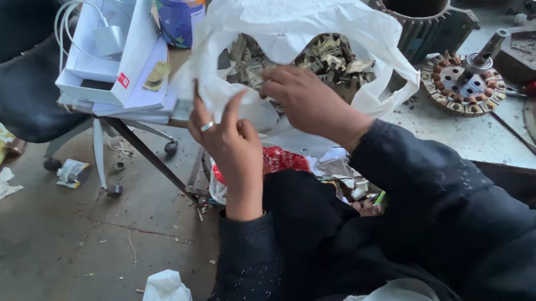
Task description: The person sits on the floor and sorts through a white plastic bag filled with small electronic components. They pick up individual pieces, inspect them by turning them over, and occasionally use a thin metal tool to probe or adjust parts. The person continues to handle and examine multiple small components throughout the clip.
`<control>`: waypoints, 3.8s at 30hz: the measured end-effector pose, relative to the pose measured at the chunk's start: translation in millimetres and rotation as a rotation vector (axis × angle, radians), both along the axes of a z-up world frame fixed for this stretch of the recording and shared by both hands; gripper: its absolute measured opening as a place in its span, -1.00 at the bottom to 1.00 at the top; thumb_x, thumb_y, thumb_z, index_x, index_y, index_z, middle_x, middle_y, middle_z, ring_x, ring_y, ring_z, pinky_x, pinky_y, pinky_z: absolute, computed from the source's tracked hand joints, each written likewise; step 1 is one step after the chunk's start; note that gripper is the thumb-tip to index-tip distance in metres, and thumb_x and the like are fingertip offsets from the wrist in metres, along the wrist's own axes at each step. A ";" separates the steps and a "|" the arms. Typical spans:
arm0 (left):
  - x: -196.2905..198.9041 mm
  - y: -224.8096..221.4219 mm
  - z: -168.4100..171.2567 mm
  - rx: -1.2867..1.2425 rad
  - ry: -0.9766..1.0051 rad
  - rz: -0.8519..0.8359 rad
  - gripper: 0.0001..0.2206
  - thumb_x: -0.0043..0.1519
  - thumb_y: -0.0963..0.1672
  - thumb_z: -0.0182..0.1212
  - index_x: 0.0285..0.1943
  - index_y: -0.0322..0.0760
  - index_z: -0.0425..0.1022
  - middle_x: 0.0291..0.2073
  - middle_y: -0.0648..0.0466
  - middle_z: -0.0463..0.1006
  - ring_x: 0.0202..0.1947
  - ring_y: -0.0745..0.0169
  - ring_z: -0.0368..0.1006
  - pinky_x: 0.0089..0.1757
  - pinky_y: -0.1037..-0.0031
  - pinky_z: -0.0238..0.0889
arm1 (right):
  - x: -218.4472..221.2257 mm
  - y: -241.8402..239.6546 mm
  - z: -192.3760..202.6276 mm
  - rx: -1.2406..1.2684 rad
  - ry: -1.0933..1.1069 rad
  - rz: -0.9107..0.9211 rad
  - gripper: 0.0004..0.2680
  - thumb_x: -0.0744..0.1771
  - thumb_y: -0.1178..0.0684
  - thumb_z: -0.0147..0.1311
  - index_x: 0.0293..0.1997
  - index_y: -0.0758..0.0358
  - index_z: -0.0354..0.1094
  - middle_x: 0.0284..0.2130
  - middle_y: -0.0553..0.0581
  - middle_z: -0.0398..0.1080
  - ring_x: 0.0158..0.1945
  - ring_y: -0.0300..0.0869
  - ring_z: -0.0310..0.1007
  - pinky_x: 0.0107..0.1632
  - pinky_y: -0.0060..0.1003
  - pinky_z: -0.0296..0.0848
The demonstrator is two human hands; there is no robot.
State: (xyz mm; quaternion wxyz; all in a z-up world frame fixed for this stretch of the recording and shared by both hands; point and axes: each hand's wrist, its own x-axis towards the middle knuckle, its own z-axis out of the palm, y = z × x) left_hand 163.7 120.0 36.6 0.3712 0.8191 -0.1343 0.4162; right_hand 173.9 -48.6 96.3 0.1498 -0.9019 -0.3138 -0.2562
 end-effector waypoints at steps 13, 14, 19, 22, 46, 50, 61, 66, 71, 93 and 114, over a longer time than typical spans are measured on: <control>-22.4 39.8 26.5 -0.062 0.064 -0.051 -0.78 0.20 -0.20 0.28 0.02 -0.17 0.64 0.10 -0.14 0.52 0.06 -0.20 0.35 0.13 0.11 0.21 | 50.8 -26.8 -3.9 0.046 -0.216 -0.183 -0.69 0.33 0.23 0.01 0.22 0.21 0.44 0.09 0.22 0.47 0.18 0.18 0.40 0.25 0.09 0.28; -23.1 35.9 26.5 -0.082 0.042 -0.051 -0.82 0.22 -0.15 0.35 -0.01 -0.16 0.63 0.07 -0.14 0.52 0.07 -0.20 0.34 0.11 0.10 0.21 | 53.3 -19.1 -8.0 0.057 -0.050 -0.197 -0.71 0.32 0.21 0.02 0.17 0.21 0.43 0.10 0.22 0.44 0.16 0.17 0.40 0.19 0.07 0.31; -26.4 24.1 26.3 -0.078 0.063 -0.040 -0.73 0.19 -0.23 0.28 0.06 -0.12 0.59 0.06 -0.10 0.46 0.10 -0.20 0.35 0.13 0.09 0.23 | 67.2 12.7 -25.4 -0.108 -0.078 0.039 -0.71 0.24 0.10 0.18 0.06 0.22 0.42 0.04 0.27 0.42 0.21 0.26 0.35 0.24 0.02 0.28; -27.3 30.1 28.6 -0.067 0.067 -0.029 -0.54 0.13 -0.32 0.14 0.22 -0.13 0.53 0.12 -0.09 0.43 0.12 -0.19 0.36 0.14 0.10 0.24 | 73.2 -2.2 -17.8 -0.041 0.138 -0.164 -0.76 0.24 0.15 0.14 -0.02 0.11 0.51 0.06 0.18 0.45 0.14 0.12 0.42 0.19 -0.05 0.33; -27.2 36.9 34.1 -0.066 -0.002 -0.286 -0.43 0.15 -0.34 0.08 0.42 -0.28 0.36 0.39 -0.04 0.38 0.29 -0.10 0.35 0.23 0.16 0.23 | 107.2 -24.1 -40.2 -0.065 0.482 -0.122 -0.68 0.26 0.26 -0.05 0.07 0.16 0.51 -0.01 0.25 0.53 0.06 0.14 0.46 0.08 -0.03 0.38; -26.6 36.6 31.1 -0.079 -0.021 -0.293 -0.43 0.16 -0.34 0.09 0.43 -0.30 0.36 0.39 -0.05 0.38 0.29 -0.11 0.36 0.24 0.15 0.23 | 151.6 -54.5 -56.7 0.136 0.404 -0.050 -0.73 0.32 0.22 -0.02 0.14 0.33 0.43 -0.06 0.25 0.54 0.03 0.04 0.49 0.10 -0.08 0.43; -25.8 39.8 33.0 -0.075 0.014 -0.322 -0.43 0.15 -0.34 0.10 0.41 -0.26 0.37 0.38 -0.04 0.40 0.28 -0.06 0.38 0.22 0.17 0.22 | 110.6 -23.0 -37.0 0.062 0.505 0.047 -0.64 0.23 -0.01 0.32 0.12 0.17 0.41 -0.09 0.22 0.53 -0.01 0.03 0.49 0.02 -0.12 0.42; -27.0 39.6 32.6 -0.074 0.019 -0.321 -0.43 0.15 -0.35 0.10 0.41 -0.26 0.38 0.38 -0.03 0.41 0.26 -0.03 0.39 0.20 0.20 0.23 | 121.5 -37.4 -28.3 0.410 0.677 0.085 -0.70 0.30 0.11 0.20 0.17 0.19 0.42 -0.02 0.11 0.53 0.07 -0.13 0.51 0.18 -0.20 0.44; -27.1 38.3 34.8 -0.075 0.014 -0.315 -0.43 0.14 -0.35 0.09 0.41 -0.27 0.38 0.38 -0.02 0.41 0.26 -0.01 0.39 0.19 0.22 0.24 | 124.9 -74.1 -25.8 0.470 0.322 0.125 -0.75 0.40 0.11 0.19 0.24 0.26 0.41 0.07 0.15 0.52 0.15 -0.11 0.49 0.22 -0.19 0.47; -29.4 37.9 36.0 -0.061 -0.012 -0.317 -0.41 0.15 -0.34 0.09 0.44 -0.23 0.35 0.38 0.00 0.39 0.23 -0.07 0.42 0.20 0.20 0.25 | 112.0 -48.5 -24.6 0.423 0.547 -0.186 -0.77 0.28 0.21 0.18 0.04 0.24 0.45 -0.19 0.02 0.53 -0.12 -0.21 0.50 -0.07 -0.27 0.48; -27.6 37.2 37.3 -0.016 -0.016 -0.398 -0.39 0.16 -0.34 0.09 0.47 -0.24 0.31 0.39 -0.05 0.38 0.30 0.02 0.38 0.21 0.19 0.22 | 186.3 -80.2 -99.3 0.085 0.260 -0.314 -0.72 0.23 0.25 0.04 0.04 0.40 0.40 -0.12 0.45 0.47 0.03 0.31 0.40 0.06 0.10 0.34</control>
